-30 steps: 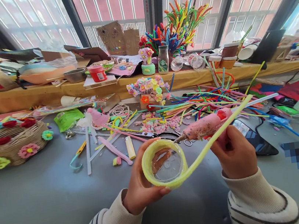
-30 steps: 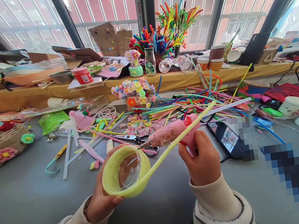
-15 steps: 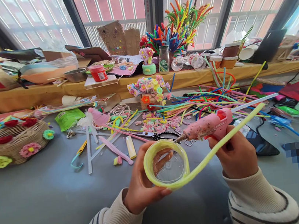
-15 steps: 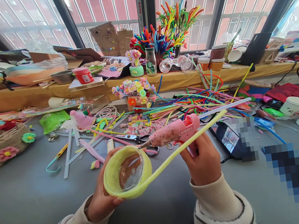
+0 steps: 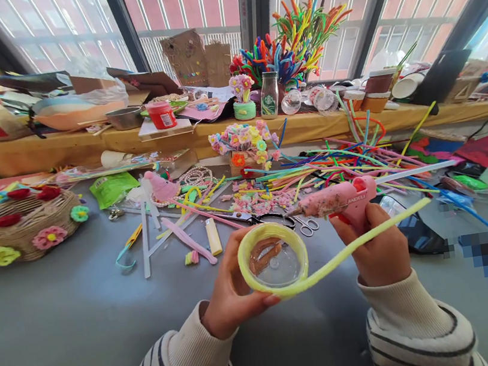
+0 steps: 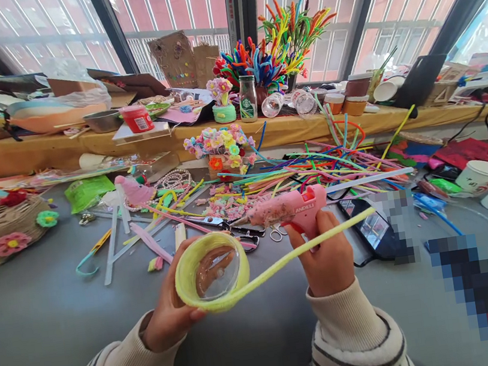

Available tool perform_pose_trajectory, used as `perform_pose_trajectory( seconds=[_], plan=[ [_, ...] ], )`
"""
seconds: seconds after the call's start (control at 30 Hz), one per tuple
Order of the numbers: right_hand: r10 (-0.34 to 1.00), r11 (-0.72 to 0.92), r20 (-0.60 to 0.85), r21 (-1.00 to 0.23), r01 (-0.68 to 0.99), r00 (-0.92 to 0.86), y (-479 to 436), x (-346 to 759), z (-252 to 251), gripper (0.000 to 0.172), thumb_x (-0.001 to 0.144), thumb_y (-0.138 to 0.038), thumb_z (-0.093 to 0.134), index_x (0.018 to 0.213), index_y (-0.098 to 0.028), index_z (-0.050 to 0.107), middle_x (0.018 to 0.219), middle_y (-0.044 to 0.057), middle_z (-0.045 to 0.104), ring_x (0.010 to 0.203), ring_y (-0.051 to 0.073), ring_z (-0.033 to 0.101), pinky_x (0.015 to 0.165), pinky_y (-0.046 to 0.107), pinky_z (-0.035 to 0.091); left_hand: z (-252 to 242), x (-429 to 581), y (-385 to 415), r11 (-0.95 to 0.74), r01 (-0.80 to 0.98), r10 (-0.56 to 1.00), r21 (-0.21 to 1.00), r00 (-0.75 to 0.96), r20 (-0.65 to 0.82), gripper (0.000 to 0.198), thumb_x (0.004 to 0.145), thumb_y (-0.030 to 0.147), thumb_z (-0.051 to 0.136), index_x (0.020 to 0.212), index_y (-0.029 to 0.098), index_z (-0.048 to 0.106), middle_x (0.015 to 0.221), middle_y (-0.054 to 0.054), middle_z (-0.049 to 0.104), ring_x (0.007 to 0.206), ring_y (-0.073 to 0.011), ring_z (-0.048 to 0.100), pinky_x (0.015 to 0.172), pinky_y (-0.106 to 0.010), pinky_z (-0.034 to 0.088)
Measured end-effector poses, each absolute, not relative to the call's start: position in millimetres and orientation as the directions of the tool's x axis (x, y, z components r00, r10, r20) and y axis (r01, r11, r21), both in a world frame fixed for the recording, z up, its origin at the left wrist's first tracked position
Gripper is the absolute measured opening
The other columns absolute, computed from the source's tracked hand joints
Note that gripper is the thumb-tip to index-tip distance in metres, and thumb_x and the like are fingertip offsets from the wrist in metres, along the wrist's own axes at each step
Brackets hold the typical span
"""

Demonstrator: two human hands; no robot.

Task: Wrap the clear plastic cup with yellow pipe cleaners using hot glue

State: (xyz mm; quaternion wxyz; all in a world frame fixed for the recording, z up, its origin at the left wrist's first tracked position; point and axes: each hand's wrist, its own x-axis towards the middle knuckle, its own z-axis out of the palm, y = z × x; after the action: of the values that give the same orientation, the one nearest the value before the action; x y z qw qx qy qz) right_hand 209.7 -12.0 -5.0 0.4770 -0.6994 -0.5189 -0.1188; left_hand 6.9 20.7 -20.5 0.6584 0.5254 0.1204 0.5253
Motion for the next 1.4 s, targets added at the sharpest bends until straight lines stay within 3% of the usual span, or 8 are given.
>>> perform_pose_trajectory(
  seconds=[0.27,0.47,0.83,0.93,1.07,1.23,1.33,1.4],
  plan=[
    [0.639,-0.106,0.619,-0.517,0.849,0.457,-2,241,-19,0.046,0.071,-0.064,0.049,0.058,-0.021,0.038,0.061,-0.001,0.041,0.054,0.013,0.039,0.052,0.027,0.029,-18,-1,25,0.06,-0.663,0.947,0.746,0.275,0.169,0.054,0.064,0.052,0.064,0.108,0.021,0.061,0.106,-0.009,0.068,0.11,-0.0323,0.056,0.098,-0.047,0.041],
    [0.79,-0.138,0.47,-0.489,0.861,0.393,-19,248,-36,0.049,0.07,-0.062,0.052,0.083,-0.015,0.061,0.074,0.006,0.059,0.065,0.019,0.053,0.06,0.03,0.039,-1,-4,29,0.074,-0.803,0.972,0.591,0.19,0.136,0.037,0.072,0.047,0.06,0.099,0.023,0.067,0.106,-0.001,0.07,0.104,-0.0233,0.061,0.087,-0.029,0.051],
    [0.906,0.025,0.357,-0.579,0.815,0.226,-19,244,-11,0.058,0.065,-0.068,0.055,0.088,-0.015,0.065,0.082,0.01,0.064,0.076,0.023,0.059,0.068,0.036,0.047,-2,0,28,0.274,-0.72,0.942,0.637,0.336,-0.025,0.044,0.061,0.044,0.072,0.095,0.015,0.069,0.101,-0.007,0.071,0.098,-0.0281,0.063,0.087,-0.036,0.05],
    [0.908,0.294,0.399,-0.826,0.481,0.13,-17,222,24,0.05,0.066,-0.057,0.065,0.098,-0.02,0.062,0.08,0.004,0.061,0.069,0.016,0.057,0.062,0.029,0.048,-1,0,23,0.286,-0.695,0.903,0.66,0.426,0.056,0.042,0.066,0.042,0.069,0.1,0.017,0.069,0.103,-0.004,0.071,0.1,-0.0241,0.063,0.088,-0.031,0.048],
    [0.843,0.535,0.537,-0.843,0.058,0.025,-13,191,48,0.035,0.069,-0.039,0.071,0.099,-0.024,0.062,0.068,-0.002,0.055,0.057,0.009,0.051,0.05,0.021,0.045,-2,-1,19,0.298,-0.653,0.883,0.696,0.466,0.06,0.034,0.067,0.04,0.069,0.095,0.02,0.07,0.099,-0.002,0.072,0.099,-0.0212,0.063,0.086,-0.027,0.047],
    [0.829,0.521,0.509,-0.854,0.01,0.233,-16,185,37,0.017,0.07,-0.034,0.071,0.074,-0.02,0.062,0.057,-0.003,0.05,0.048,0.007,0.044,0.042,0.018,0.035,-4,1,18,0.281,-0.616,0.864,0.736,0.497,0.086,0.038,0.065,0.041,0.071,0.098,0.02,0.069,0.105,-0.003,0.071,0.1,-0.0226,0.063,0.086,-0.03,0.047],
    [0.862,0.393,0.381,-0.919,0.036,0.333,-19,184,29,0.034,0.071,-0.042,0.068,0.054,-0.017,0.054,0.048,-0.003,0.044,0.045,0.006,0.039,0.039,0.018,0.029,-5,2,19,0.266,-0.599,0.864,0.755,0.495,0.089,0.04,0.064,0.042,0.071,0.098,0.02,0.068,0.102,-0.003,0.071,0.096,-0.022,0.064,0.084,-0.03,0.048],
    [0.902,0.303,0.278,-0.953,-0.026,0.33,-21,181,29,0.031,0.068,-0.045,0.07,0.062,-0.017,0.06,0.048,-0.003,0.046,0.044,0.005,0.04,0.039,0.017,0.029,-6,3,19,0.252,-0.583,0.86,0.773,0.501,0.098,0.044,0.062,0.042,0.072,0.101,0.02,0.067,0.097,-0.004,0.072,0.095,-0.0235,0.064,0.082,-0.031,0.049]
  ],
)
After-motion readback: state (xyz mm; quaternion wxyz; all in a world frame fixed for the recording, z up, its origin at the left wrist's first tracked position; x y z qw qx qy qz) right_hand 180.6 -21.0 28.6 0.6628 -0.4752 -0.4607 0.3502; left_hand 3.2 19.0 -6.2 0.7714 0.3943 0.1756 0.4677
